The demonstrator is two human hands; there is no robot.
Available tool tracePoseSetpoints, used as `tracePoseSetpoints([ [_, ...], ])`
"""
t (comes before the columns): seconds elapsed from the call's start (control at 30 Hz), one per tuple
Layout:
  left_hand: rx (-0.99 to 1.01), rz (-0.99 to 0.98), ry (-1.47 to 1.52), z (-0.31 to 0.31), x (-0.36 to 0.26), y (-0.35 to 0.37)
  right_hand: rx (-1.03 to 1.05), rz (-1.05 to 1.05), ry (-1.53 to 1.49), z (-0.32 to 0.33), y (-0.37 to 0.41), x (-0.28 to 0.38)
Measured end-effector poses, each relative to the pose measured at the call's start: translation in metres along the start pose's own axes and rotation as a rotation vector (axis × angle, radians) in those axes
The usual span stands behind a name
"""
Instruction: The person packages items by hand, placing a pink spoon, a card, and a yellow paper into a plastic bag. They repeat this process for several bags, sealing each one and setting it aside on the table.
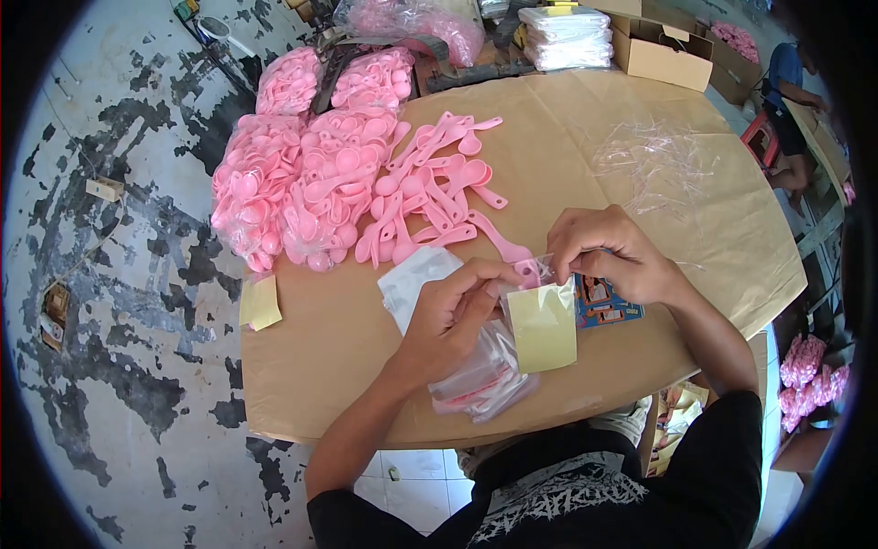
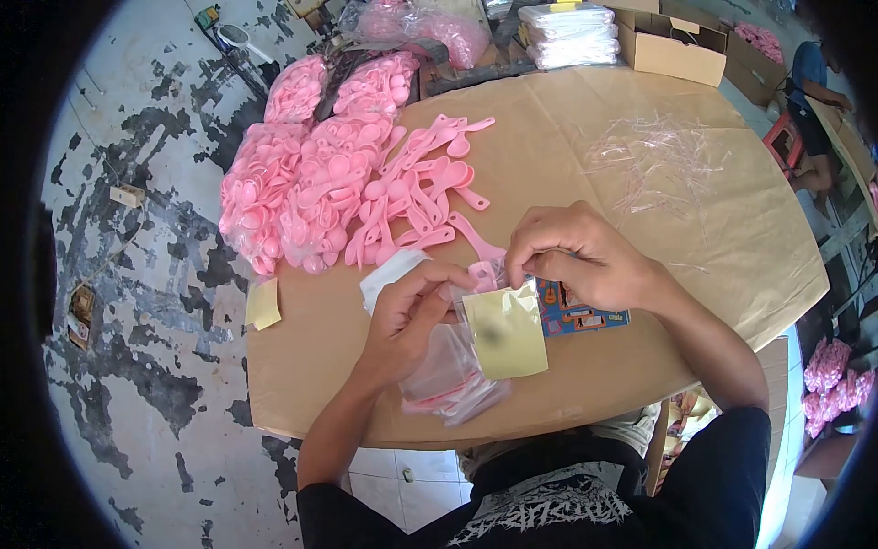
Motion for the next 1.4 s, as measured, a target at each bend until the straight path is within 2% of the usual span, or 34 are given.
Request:
tracePoseSetpoints([
  [0.13, 0.021, -0.084, 0.098, 0.003, 0.01, 0.001, -0.014, 0.072, 0.092, -0.001, -0.001, -0.002],
  [0.3, -0.085, 0.048, 0.137, -0.011, -0.001, -0.002, 0.012, 0.214, 0.289, 0.004, -0.002, -0.004],
  [0.4, -0.068, 0.086, 0.217, -0.008, -0.001, -0.004, -0.241, 0.072, 0.37, 0.009, 0.004, -0.005],
  [0.5, -0.046, 0.09, 0.266, -0.009, 0.0, -0.003, -0.332, -0.104, -0.121, 0.001, 0.004, -0.002],
  [0.6, -0.038, 0.062, 0.295, -0.01, 0.0, -0.005, 0.036, -0.381, 0.16, -0.009, 0.0, 0.037],
  [0.63, -0.045, 0.052, 0.298, -0.008, -0.001, -0.004, 0.058, -0.372, 0.153, -0.011, 0.0, 0.033],
  [0.73, -0.206, -0.023, 0.285, 0.018, -0.013, -0.002, -0.089, -0.358, 0.016, -0.013, 0.006, 0.024],
  [0.77, -0.302, -0.051, 0.206, 0.037, -0.025, 0.004, -0.151, -0.221, 0.055, -0.011, 0.007, 0.018],
  [0.9, -0.809, -0.267, -0.017, 0.116, -0.069, 0.042, -0.188, -0.193, 0.162, -0.001, 0.011, 0.007],
  [0.97, -0.952, -0.316, -0.115, 0.16, -0.079, 0.068, -0.211, -0.215, 0.168, -0.002, 0.008, 0.006],
  [1.03, -0.925, -0.2, -0.276, 0.205, -0.069, 0.099, -0.217, -0.264, 0.151, -0.004, 0.007, 0.007],
  [1.13, -0.783, 0.227, -0.425, 0.259, -0.027, 0.139, -0.223, -0.257, 0.178, -0.008, 0.008, 0.0],
  [1.23, -0.692, 0.334, -0.49, 0.282, 0.013, 0.139, -0.234, -0.303, 0.148, -0.014, 0.006, 0.0],
  [1.33, -0.697, 0.332, -0.616, 0.292, 0.036, 0.128, -0.211, -0.346, 0.14, -0.019, 0.004, 0.006],
  [1.4, -0.73, 0.32, -1.011, 0.293, 0.042, 0.127, -0.207, -0.368, 0.15, -0.019, 0.004, 0.005],
])
Point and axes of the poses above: each hand's wrist, its own y-axis away from the middle knuckle, its own z-axis out of the back of the hand, x = y × z, the point moved 1 cm from there along -y, towards the middle knuckle, and after that the axes turned 2 degrees about x, right-handed, at the moved point
